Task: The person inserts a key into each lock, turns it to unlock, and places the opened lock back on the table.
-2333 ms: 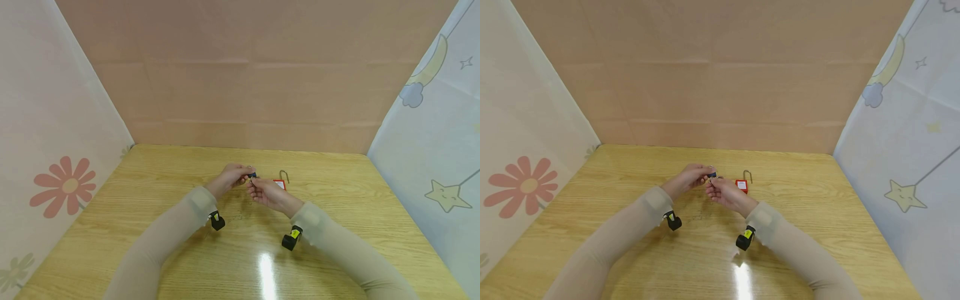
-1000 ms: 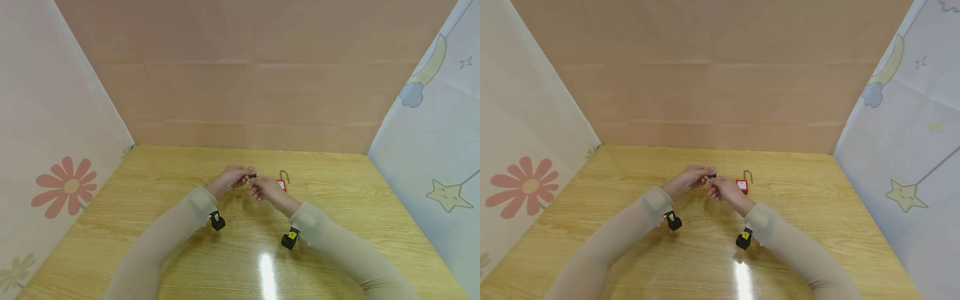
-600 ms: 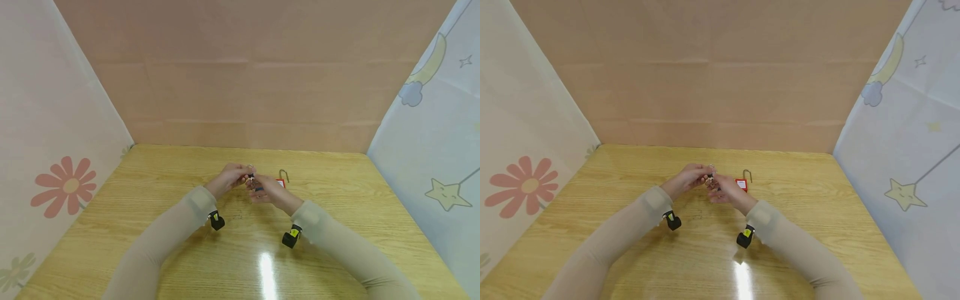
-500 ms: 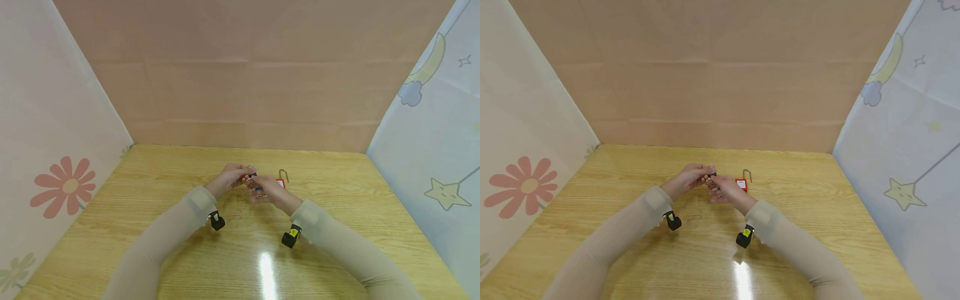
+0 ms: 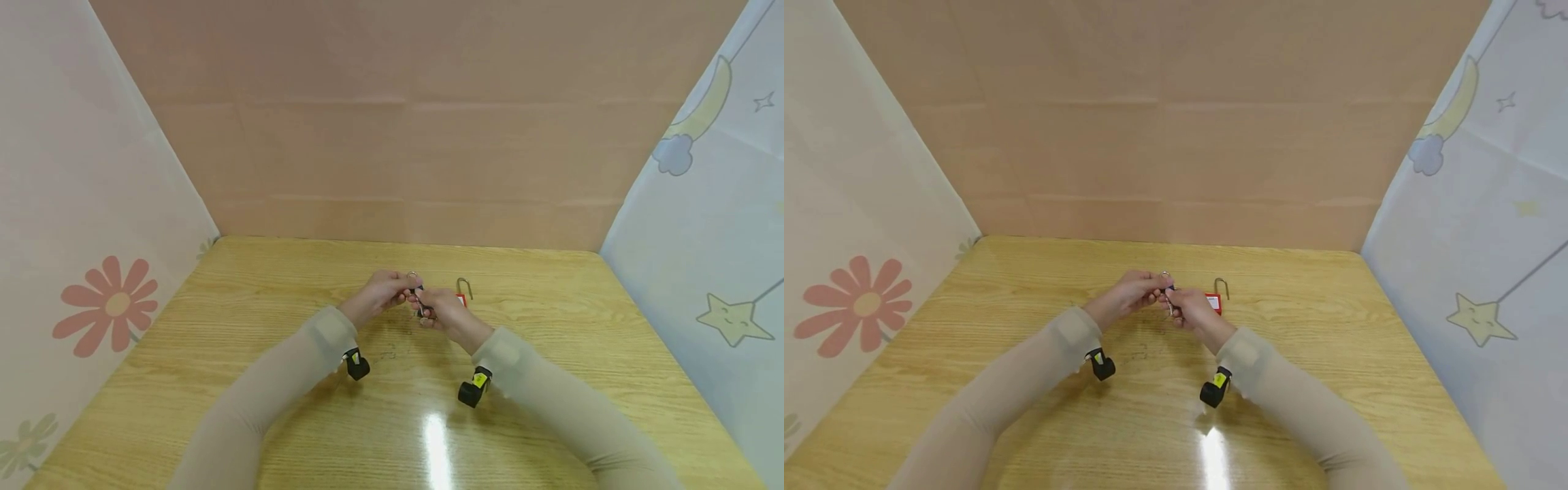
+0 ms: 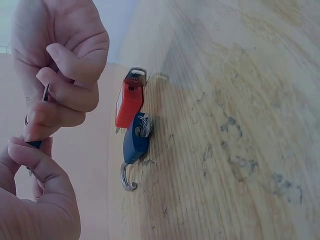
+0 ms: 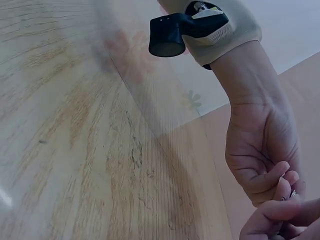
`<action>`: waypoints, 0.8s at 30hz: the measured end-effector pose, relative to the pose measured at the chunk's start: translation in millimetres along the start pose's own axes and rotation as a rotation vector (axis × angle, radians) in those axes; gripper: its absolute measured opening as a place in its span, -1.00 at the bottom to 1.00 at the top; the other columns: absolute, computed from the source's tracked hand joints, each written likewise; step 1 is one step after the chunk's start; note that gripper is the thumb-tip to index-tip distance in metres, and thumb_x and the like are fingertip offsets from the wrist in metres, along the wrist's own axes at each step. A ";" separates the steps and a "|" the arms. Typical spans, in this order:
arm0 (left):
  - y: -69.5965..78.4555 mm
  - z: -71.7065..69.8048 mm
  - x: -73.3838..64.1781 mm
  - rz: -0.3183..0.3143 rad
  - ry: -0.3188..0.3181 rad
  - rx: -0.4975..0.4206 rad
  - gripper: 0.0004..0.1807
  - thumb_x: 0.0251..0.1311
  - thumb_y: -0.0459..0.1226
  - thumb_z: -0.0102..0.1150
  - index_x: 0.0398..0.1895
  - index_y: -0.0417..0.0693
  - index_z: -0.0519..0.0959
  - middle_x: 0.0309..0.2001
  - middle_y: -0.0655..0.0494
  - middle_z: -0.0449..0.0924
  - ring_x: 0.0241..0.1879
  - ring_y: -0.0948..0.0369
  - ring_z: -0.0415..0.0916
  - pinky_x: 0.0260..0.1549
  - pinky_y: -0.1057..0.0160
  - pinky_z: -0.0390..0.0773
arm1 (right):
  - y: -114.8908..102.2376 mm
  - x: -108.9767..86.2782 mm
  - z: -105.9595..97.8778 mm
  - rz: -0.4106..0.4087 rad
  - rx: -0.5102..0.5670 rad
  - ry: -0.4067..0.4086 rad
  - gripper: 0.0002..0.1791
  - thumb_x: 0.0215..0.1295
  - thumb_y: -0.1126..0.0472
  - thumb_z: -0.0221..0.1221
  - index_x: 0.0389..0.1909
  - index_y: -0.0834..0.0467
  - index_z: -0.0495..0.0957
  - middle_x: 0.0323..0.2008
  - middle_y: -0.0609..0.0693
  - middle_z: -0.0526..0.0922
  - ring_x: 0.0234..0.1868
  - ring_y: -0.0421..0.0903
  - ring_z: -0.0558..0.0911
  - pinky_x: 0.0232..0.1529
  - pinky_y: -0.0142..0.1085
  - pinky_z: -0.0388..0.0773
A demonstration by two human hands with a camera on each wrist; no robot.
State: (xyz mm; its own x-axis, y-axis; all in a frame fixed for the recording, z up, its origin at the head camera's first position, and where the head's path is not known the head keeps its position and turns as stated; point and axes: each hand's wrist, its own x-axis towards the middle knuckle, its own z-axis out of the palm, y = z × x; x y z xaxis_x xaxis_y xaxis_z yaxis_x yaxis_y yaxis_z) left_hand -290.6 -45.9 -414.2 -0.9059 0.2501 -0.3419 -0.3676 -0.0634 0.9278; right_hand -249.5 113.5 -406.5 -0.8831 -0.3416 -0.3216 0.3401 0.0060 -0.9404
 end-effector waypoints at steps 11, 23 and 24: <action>2.7 -3.5 -2.7 -0.006 0.014 -0.025 -0.85 0.19 -0.23 0.32 -0.44 -0.13 0.64 -0.61 0.19 0.50 -0.67 0.40 0.35 -0.62 0.53 0.45 | -6.3 0.7 -2.9 0.087 -0.143 -0.145 -0.59 0.54 -0.02 -0.12 -0.09 0.20 0.56 -0.39 -0.16 0.68 -0.58 -0.26 0.34 -0.62 -0.45 0.17; 2.8 0.1 -1.1 -0.018 -0.002 -0.035 -0.84 0.19 -0.24 0.32 -0.42 -0.16 0.62 -0.64 0.19 0.50 -0.70 0.43 0.35 -0.66 0.57 0.43 | -8.0 -1.8 -9.4 0.077 -0.036 -0.254 -0.65 0.59 0.12 -0.24 -0.37 0.09 0.42 -0.52 -0.17 0.43 -0.64 -0.32 0.22 -0.69 -0.53 0.09; 2.8 0.4 -1.4 -0.019 -0.001 -0.031 -0.84 0.19 -0.24 0.32 -0.42 -0.15 0.62 -0.64 0.20 0.49 -0.70 0.44 0.35 -0.66 0.57 0.43 | -7.2 -1.4 -9.7 0.072 -0.022 -0.251 -0.64 0.58 0.13 -0.23 -0.39 0.08 0.43 -0.54 -0.18 0.43 -0.65 -0.33 0.21 -0.70 -0.54 0.09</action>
State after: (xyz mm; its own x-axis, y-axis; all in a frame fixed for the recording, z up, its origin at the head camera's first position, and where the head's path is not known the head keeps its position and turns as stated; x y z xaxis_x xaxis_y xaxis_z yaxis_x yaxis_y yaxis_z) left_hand -290.3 -46.0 -411.0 -0.8983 0.2526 -0.3594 -0.3914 -0.0887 0.9159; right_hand -253.9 123.1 -400.3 -0.7483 -0.5618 -0.3527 0.3895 0.0583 -0.9192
